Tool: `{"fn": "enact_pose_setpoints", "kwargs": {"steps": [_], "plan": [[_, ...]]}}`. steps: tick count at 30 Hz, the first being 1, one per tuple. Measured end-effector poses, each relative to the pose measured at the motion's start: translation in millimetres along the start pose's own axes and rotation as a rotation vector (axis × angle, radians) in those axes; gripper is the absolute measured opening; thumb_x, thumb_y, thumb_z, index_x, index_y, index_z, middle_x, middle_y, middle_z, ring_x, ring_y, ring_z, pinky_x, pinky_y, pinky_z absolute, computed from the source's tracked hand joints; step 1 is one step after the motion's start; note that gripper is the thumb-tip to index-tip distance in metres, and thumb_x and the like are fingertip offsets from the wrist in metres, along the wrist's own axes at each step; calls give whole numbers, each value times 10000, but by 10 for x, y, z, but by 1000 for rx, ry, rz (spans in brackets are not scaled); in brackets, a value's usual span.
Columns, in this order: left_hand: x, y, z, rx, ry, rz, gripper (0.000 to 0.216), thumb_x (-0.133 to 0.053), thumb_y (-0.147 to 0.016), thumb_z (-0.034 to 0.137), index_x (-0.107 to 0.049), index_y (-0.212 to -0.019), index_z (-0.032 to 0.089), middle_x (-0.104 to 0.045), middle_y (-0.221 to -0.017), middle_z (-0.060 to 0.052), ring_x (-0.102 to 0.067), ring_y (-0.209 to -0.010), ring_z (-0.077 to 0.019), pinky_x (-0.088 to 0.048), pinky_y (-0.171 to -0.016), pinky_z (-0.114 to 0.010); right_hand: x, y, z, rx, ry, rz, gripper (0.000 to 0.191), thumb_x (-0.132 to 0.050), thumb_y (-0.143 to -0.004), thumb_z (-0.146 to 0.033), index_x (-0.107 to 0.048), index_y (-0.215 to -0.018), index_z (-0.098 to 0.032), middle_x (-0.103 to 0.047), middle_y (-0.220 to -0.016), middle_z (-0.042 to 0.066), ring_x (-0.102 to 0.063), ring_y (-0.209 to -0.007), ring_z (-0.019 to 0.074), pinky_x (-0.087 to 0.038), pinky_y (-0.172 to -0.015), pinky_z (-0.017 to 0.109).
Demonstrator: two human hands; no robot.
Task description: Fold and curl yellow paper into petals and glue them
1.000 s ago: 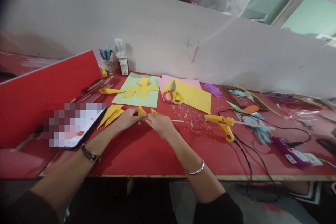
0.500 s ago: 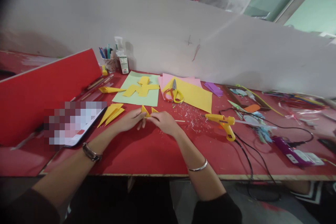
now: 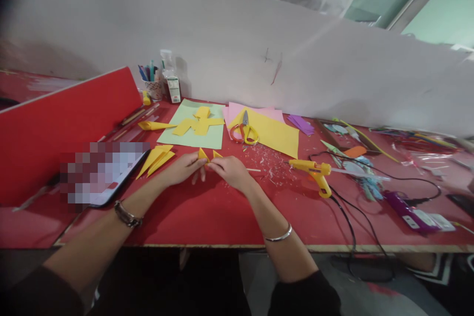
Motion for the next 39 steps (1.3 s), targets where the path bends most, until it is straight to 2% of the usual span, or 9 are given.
{"fn": "enact_pose_setpoints", "kwargs": {"steps": [5,11,16,19,23,27,34,37,39], "plan": [[15,1,14,104,133,33,244,-393,-809,316,-426,-616,169,-572,-449,27,-429,-278,-64,-308,-357,-181,-19,3,-85,73,515,167,264,-317,-862,-217,-555,-943,-134,-622,-723,54,-527,-610,117,-254,-499,223],[24,-7,45,140,47,65,268,-307,-833,251,-394,-592,169,-543,-440,34,-418,-308,-63,-329,-396,-187,-15,32,-152,148,657,253,320,-274,-878,-215,-576,-795,-150,-593,-614,36,-507,-534,104,-211,-459,242],[80,137,153,24,-669,217,329,-329,-823,338,-528,-650,142,-622,-644,-77,-580,-645,-191,-429,-643,-322,-52,21,-95,42,543,160,237,-346,-851,-235,-571,-808,-175,-620,-692,23,-522,-569,102,-190,-437,223],[128,399,234,-66,-1143,420,326,-400,-794,347,-549,-987,129,-579,-1034,-142,-465,-1035,-289,-285,-899,-453,-47,13,-64,7,454,165,246,-344,-852,-249,-567,-782,-175,-625,-719,23,-530,-605,101,-204,-453,212],[295,740,153,76,-1341,694,481,-391,-792,364,-403,-1212,129,-426,-1241,-156,-233,-1216,-333,-118,-963,-515,-42,10,-39,-2,371,187,266,-326,-857,-265,-561,-767,-179,-622,-713,17,-528,-608,100,-214,-464,208],[456,838,-7,257,-1411,681,547,-373,-793,389,-366,-1235,68,-495,-1149,-207,-405,-1104,-341,-127,-953,-518,-61,14,-27,0,343,182,275,-319,-857,-276,-562,-768,-184,-626,-727,15,-537,-622,107,-224,-466,207],[383,669,247,55,-1218,625,553,-385,-783,377,-301,-1266,120,-406,-1254,-174,-475,-1039,-274,-253,-926,-436,-44,30,-25,0,343,220,278,-312,-864,-278,-573,-837,-187,-644,-814,27,-558,-675,115,-247,-480,203],[311,470,289,124,-812,443,487,-357,-776,448,-451,-1153,155,-582,-1038,-112,-568,-839,-221,-409,-742,-342,-31,30,-38,19,383,249,297,-302,-867,-279,-580,-830,-182,-642,-792,29,-552,-657,109,-248,-477,204],[246,300,243,191,-467,262,486,-289,-782,500,-613,-885,154,-647,-767,-76,-581,-672,-185,-427,-657,-298,-19,33,-44,37,433,290,306,-295,-869,-269,-584,-825,-179,-637,-752,28,-540,-625,103,-242,-471,209]]}}
Point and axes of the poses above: each hand's wrist, its own y-axis away from the middle knuckle, its own x-axis out of the back of the hand, z = x × y, the point moved 3 cm from there along -y, towards the middle knuckle
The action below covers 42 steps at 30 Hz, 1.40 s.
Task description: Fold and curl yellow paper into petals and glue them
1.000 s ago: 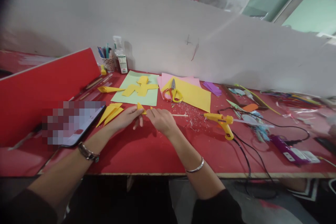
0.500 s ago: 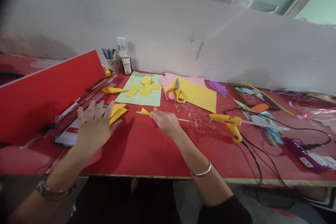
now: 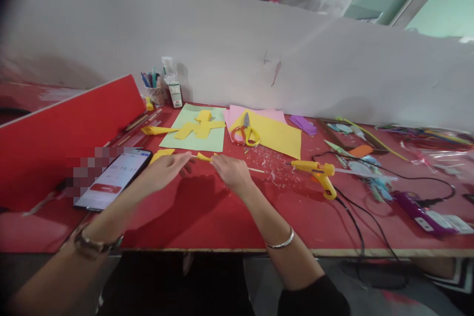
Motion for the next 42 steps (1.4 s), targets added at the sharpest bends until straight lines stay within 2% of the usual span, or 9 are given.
{"fn": "enact_pose_setpoints", "kwargs": {"steps": [3,9,14,20,28,31,34,37,42], "plan": [[-181,-203,16,134,489,-244,546,-269,-779,514,-640,-668,128,-626,-602,-75,-550,-532,-144,-427,-582,-263,30,8,4,39,114,85,317,-298,-867,-239,-592,-770,-172,-609,-628,21,-509,-548,98,-231,-467,221],[-389,-373,34,197,754,-257,265,-496,-711,349,-595,-584,139,-563,-531,3,-468,-463,-72,-376,-496,-189,110,36,18,132,277,211,287,-323,-853,-160,-595,-761,-157,-567,-548,19,-479,-520,102,-242,-501,236],[-416,-402,13,-85,664,-166,294,-446,-731,342,-538,-534,143,-524,-481,18,-441,-424,-78,-363,-476,-204,81,13,19,66,176,71,250,-346,-849,-200,-591,-843,-150,-597,-598,33,-494,-541,112,-235,-490,238],[-345,-359,11,-238,358,13,372,-358,-770,370,-533,-530,146,-511,-472,24,-440,-437,-87,-336,-482,-202,59,-15,28,-152,-196,-192,252,-338,-848,-253,-561,-762,-174,-600,-666,20,-490,-552,105,-217,-475,216],[-306,-266,123,-463,142,99,401,-374,-753,376,-437,-421,161,-423,-418,32,-387,-430,-81,-276,-456,-198,81,39,84,-193,-1029,-479,298,-327,-832,-322,-479,-642,-149,-323,-454,-67,-293,-414,54,-235,-446,185],[-305,-245,138,-479,128,144,429,-384,-757,373,-385,-382,163,-375,-384,42,-352,-405,-72,-264,-449,-199,47,62,72,-191,-1176,-561,333,-311,-828,-383,-473,-653,-151,-251,-431,-86,-229,-391,51,-211,-419,185],[-306,-266,90,-371,142,191,433,-396,-759,373,-435,-386,156,-402,-369,40,-369,-394,-72,-270,-449,-201,31,32,60,-210,-986,-406,312,-323,-830,-349,-493,-666,-146,-331,-461,-65,-292,-417,56,-226,-441,190],[-310,-300,21,-209,227,220,447,-400,-757,383,-457,-379,152,-421,-349,36,-385,-377,-75,-281,-439,-201,58,-9,23,-174,-532,-178,228,-374,-819,-288,-519,-709,-151,-496,-586,-11,-403,-507,77,-226,-474,204],[-342,-312,6,-89,433,187,426,-430,-738,386,-453,-380,155,-418,-333,42,-364,-339,-69,-277,-402,-201,86,-23,-73,-48,-8,-102,263,-310,-850,-219,-544,-752,-148,-577,-627,55,-473,-532,115,-201,-469,251]]}}
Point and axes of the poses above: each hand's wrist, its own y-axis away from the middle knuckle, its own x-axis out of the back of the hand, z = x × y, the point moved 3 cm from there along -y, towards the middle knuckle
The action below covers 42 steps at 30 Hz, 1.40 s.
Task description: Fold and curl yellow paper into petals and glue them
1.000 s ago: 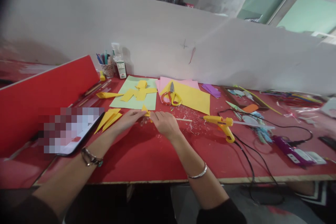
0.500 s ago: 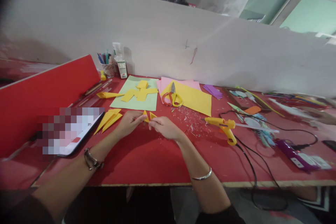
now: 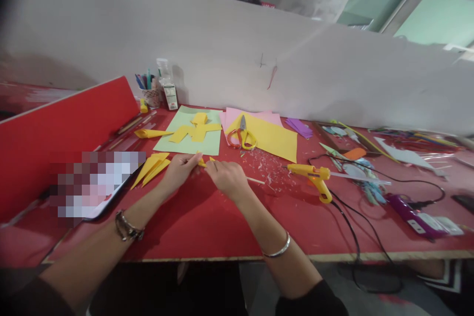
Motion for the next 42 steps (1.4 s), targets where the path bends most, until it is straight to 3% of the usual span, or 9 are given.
{"fn": "enact_pose_setpoints", "kwargs": {"steps": [5,9,15,19,23,28,37,39,42], "plan": [[-12,23,11,22,110,-6,419,-436,-736,388,-430,-384,159,-427,-343,43,-363,-321,-60,-289,-391,-197,10,2,-26,2,40,-5,285,-284,-864,-227,-535,-750,-156,-571,-589,54,-473,-497,118,-197,-450,255],[8,30,9,-17,94,36,405,-437,-736,388,-439,-403,158,-423,-351,47,-371,-339,-59,-298,-401,-192,-22,1,12,-93,-105,-96,249,-329,-851,-285,-525,-744,-176,-562,-608,13,-461,-493,100,-180,-449,232],[17,40,28,-51,77,71,343,-449,-711,378,-440,-447,161,-422,-367,58,-374,-343,-57,-299,-391,-188,-33,0,54,-132,-857,-161,266,-347,-828,-293,-466,-632,-159,-391,-485,-53,-364,-459,62,-250,-475,191],[8,47,54,-79,100,16,346,-453,-688,403,-433,-438,165,-400,-338,59,-363,-325,-56,-298,-373,-188,-87,34,31,-209,-1341,-396,308,-373,-805,-400,-449,-633,-156,-286,-395,-97,-229,-367,38,-208,-394,180],[11,37,70,-76,201,-102,324,-490,-650,429,-482,-469,160,-423,-339,53,-363,-309,-58,-296,-349,-190,-138,75,-24,-276,-1642,-562,284,-398,-799,-398,-430,-641,-163,-255,-345,-119,-155,-318,27,-154,-347,175],[39,43,137,-137,326,-223,247,-543,-624,369,-509,-510,153,-495,-429,34,-424,-376,-68,-355,-408,-202,-137,74,-53,-296,-1853,-597,275,-389,-800,-391,-392,-625,-179,-236,-301,-132,-111,-274,25,-128,-315,168],[26,58,167,-175,298,-178,223,-535,-637,289,-441,-487,153,-447,-457,52,-368,-415,-46,-304,-424,-179,-153,46,-33,-258,-1744,-503,297,-338,-796,-436,-388,-640,-188,-223,-310,-131,-110,-286,37,-166,-330,172],[14,49,149,-152,295,-151,225,-516,-656,294,-424,-500,160,-438,-438,58,-351,-395,-44,-291,-406,-176,-149,21,-32,-248,-1565,-368,299,-293,-811,-418,-401,-656,-187,-245,-336,-115,-160,-304,48,-198,-357,181],[6,38,126,-125,296,-90,212,-498,-672,304,-431,-528,163,-454,-448,59,-363,-385,-43,-291,-392,-169,-87,-3,-12,-231,-1085,-71,213,-325,-806,-334,-440,-719,-177,-383,-465,-58,-321,-405,67,-246,-438,193]]}}
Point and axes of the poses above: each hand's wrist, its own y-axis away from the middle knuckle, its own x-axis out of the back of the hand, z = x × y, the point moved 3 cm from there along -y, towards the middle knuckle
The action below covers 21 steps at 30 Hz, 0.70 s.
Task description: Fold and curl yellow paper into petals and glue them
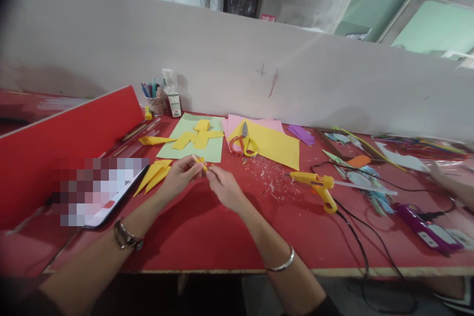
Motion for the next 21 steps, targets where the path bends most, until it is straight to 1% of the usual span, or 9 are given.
{"fn": "enact_pose_setpoints", "kwargs": {"steps": [3,4,6,10,13,15,17,19,21], "plan": [[3,-6,-10,6,9,21,203,-514,-656,312,-443,-535,164,-450,-444,69,-347,-356,-35,-281,-368,-165,29,15,-30,19,441,143,126,-390,-777,-272,-471,-788,-176,-445,-557,-23,-383,-481,90,-224,-472,210],[6,-8,-9,6,12,13,200,-520,-650,312,-450,-535,164,-452,-439,69,-344,-350,-35,-281,-366,-166,34,19,-29,2,518,154,124,-392,-776,-266,-477,-786,-177,-436,-545,-24,-376,-473,92,-212,-470,214],[19,-16,2,1,10,-8,194,-533,-642,308,-475,-531,159,-479,-450,59,-353,-356,-35,-289,-371,-169,38,20,-32,16,512,152,139,-370,-790,-261,-479,-761,-179,-416,-530,-30,-362,-461,86,-212,-469,212],[53,-33,42,-23,41,-34,250,-556,-640,328,-490,-477,149,-506,-477,38,-383,-379,-38,-316,-395,-180,-7,5,-53,85,65,-8,209,-313,-818,-291,-442,-701,-175,-355,-471,-64,-317,-408,58,-244,-437,188],[37,-32,47,-1,131,-91,278,-578,-630,373,-498,-487,149,-474,-446,48,-440,-385,-55,-349,-415,-192,-48,6,-47,10,-263,-143,242,-339,-811,-361,-427,-686,-173,-270,-374,-108,-224,-329,40,-200,-371,178],[12,-23,41,23,211,-135,278,-595,-620,399,-507,-526,152,-453,-426,60,-483,-389,-76,-372,-432,-205,-66,19,-40,-33,-458,-231,256,-361,-803,-394,-426,-693,-173,-261,-336,-125,-176,-299,32,-175,-345,173],[-12,-11,39,45,269,-179,287,-601,-614,427,-515,-563,158,-426,-393,72,-512,-392,-99,-375,-431,-211,-88,46,-31,-95,-647,-375,267,-361,-803,-416,-416,-693,-179,-251,-304,-137,-133,-274,28,-163,-325,167],[-26,-1,46,64,268,-232,307,-599,-608,458,-532,-586,159,-410,-361,74,-500,-374,-101,-347,-408,-205,-105,84,-29,-165,-784,-536,270,-364,-803,-427,-403,-688,-185,-243,-281,-144,-107,-257,28,-156,-310,161],[-25,4,65,59,221,-275,332,-593,-603,478,-533,-547,156,-400,-333,68,-437,-332,-79,-301,-383,-197,-107,116,-31,-212,-854,-626,272,-373,-804,-424,-392,-675,-185,-244,-271,-146,-98,-252,26,-150,-307,154]]}}
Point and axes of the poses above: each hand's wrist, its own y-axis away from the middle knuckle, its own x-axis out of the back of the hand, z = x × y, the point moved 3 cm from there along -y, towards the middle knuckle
